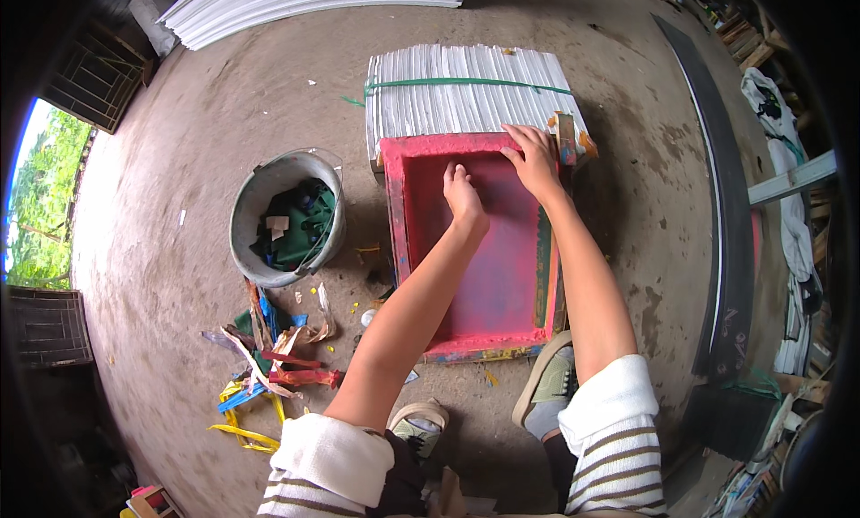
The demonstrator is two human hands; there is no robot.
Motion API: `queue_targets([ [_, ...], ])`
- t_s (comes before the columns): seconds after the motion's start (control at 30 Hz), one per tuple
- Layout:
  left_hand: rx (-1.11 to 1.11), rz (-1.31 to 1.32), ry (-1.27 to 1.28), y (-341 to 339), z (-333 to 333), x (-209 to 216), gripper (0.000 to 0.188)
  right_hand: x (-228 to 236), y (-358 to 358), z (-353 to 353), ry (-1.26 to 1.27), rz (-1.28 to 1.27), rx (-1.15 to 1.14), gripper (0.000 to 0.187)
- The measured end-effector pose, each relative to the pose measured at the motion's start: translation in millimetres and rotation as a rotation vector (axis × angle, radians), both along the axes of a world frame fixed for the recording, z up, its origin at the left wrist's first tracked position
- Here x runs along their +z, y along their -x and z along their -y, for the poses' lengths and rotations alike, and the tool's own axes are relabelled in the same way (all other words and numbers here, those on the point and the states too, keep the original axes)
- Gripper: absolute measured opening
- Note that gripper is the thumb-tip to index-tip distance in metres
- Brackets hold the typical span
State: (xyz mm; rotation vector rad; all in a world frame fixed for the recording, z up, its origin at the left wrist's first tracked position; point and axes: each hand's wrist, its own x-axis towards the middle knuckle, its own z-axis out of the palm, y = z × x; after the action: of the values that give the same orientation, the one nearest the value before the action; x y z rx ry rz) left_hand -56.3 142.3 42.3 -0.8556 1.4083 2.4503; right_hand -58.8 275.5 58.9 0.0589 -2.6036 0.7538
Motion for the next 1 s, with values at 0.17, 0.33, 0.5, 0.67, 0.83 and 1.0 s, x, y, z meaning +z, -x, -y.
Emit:
queue_targets([
  [0.17,0.028,-0.063,0.123,9,9,0,0.047,3,-1,-1,0.011,-0.010,-0.003,0.042],
  [0.33,0.076,0.237,-0.332,19,22,8,0.043,2,0,4,-0.003,-0.054,-0.010,0.043],
  [0.5,0.177,0.575,0.117,26,2,48,0.037,-5,-3,-7,-0.006,-0.039,-0.024,0.042],
  [0.67,0.357,0.456,0.693,38,-2,22,0.022,-2,-1,-1,0.001,-0.053,0.002,0.041],
  [0.83,0.368,0.560,0.667,56,6,7,0.026,-1,-3,1,0.004,-0.068,-0.022,0.040],
  [1.0,0.391,0.599,0.501,61,5,9,0.033,-3,-3,-1,0.002,-0.088,0.003,0.040],
])
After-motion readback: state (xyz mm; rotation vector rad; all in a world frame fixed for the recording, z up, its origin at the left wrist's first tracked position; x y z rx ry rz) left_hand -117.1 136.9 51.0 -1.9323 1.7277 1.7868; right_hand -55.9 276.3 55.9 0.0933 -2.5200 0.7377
